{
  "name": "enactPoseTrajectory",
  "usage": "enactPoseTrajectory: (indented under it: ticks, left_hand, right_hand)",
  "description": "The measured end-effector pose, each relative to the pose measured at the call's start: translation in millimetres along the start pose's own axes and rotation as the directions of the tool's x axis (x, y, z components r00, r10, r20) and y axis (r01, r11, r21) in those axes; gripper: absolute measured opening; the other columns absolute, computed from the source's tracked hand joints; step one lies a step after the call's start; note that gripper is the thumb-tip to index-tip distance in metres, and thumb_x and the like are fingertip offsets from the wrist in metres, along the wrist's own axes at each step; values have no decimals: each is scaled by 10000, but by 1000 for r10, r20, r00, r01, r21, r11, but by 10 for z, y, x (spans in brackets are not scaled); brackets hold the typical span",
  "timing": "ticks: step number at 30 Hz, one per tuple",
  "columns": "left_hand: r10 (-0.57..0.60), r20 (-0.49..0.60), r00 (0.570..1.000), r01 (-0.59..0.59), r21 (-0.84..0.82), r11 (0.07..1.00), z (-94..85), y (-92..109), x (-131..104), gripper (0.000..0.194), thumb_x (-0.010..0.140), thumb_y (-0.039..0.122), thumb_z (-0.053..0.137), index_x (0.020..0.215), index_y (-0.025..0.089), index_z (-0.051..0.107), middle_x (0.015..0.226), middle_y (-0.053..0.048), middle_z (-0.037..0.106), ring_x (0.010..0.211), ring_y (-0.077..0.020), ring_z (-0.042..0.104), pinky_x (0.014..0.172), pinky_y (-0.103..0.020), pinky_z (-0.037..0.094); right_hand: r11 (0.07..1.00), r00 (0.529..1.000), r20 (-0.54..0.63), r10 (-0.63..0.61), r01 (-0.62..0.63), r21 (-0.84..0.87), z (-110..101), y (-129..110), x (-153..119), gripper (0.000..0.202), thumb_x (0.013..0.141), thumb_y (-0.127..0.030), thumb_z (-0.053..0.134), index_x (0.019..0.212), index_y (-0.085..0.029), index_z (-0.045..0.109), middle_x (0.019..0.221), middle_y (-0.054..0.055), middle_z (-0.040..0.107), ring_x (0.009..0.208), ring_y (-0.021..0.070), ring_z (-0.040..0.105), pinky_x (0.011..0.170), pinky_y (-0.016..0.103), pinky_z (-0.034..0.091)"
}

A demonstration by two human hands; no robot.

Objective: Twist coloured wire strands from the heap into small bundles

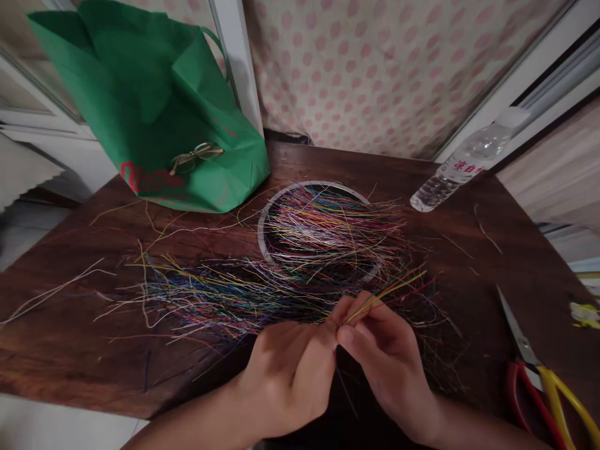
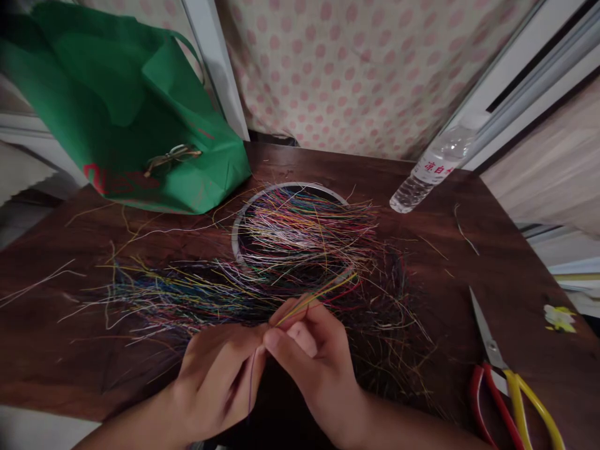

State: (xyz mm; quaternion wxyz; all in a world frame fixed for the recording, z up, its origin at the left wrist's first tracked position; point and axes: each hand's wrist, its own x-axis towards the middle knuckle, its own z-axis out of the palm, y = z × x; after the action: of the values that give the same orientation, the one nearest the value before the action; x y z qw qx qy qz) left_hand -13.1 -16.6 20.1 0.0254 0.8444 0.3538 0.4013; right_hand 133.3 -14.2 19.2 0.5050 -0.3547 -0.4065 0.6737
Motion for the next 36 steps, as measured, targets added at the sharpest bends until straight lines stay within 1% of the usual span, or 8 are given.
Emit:
enactPoseTrajectory:
  ticks: [8,10,13,18,22,27,32,36]
  left_hand:
    - [98,29,995,-99,28,995,50,-30,-15,154,846,19,405,899,59,544,604,-80,642,452,-141,513,398,-265,397]
    - [23,8,1000,-23,-31,999,19,-29,-18,151,830,5,430,902,76,543,601,-53,629,471,-133,522,434,-260,416]
    - [-169,66,983,181,-265,947,-85,-26,-23,164,835,9,455,905,130,540,633,-4,615,510,-107,527,490,-236,429]
    - [-399,412,819,573,-564,595,-224,-55,29,112,925,150,430,877,184,525,632,42,508,498,-72,425,409,-195,290]
    - [-437,523,731,673,-658,338,-228,-97,121,175,927,237,446,765,179,480,564,72,354,496,-72,311,427,-207,232]
    - [-412,664,624,724,-689,-14,-179,-169,160,188,866,280,558,730,160,510,534,79,327,475,-67,253,418,-213,179]
    - [-304,743,597,651,-670,-357,-119,-201,136,165,827,254,624,735,146,539,544,78,374,419,-33,199,394,-200,131]
    - [-303,709,637,593,-702,-395,-85,-199,121,148,833,226,630,750,136,548,609,46,489,413,-16,234,391,-188,142]
  right_hand:
    - [984,991,-52,125,-117,137,37,22,-16,130,858,-236,641,779,-193,546,694,-44,523,641,66,445,622,183,392]
    - [974,990,29,136,-139,181,-6,4,8,104,858,-213,643,899,-227,548,712,-48,552,658,66,497,650,197,415]
    - [974,960,258,110,-156,163,-95,-70,81,292,842,-166,656,1072,-285,521,782,-40,582,677,85,582,663,244,460]
    - [996,930,367,29,4,-91,-190,-226,214,248,842,-80,616,1027,-243,641,913,-3,538,753,92,611,700,258,483]
    - [955,917,393,-67,173,-242,-205,-268,272,246,833,-70,621,1001,-242,677,872,3,572,782,99,560,667,238,447]
    - [899,866,491,-90,283,-334,-232,-302,305,218,840,-55,603,969,-212,684,854,16,604,781,114,561,686,268,444]
    - [912,860,509,-20,224,-343,-256,-329,305,164,834,-80,619,951,-193,639,862,13,578,770,113,559,686,269,445]
    - [951,886,461,46,102,-290,-221,-321,268,166,837,-86,620,956,-202,613,905,9,546,817,107,558,731,259,459]
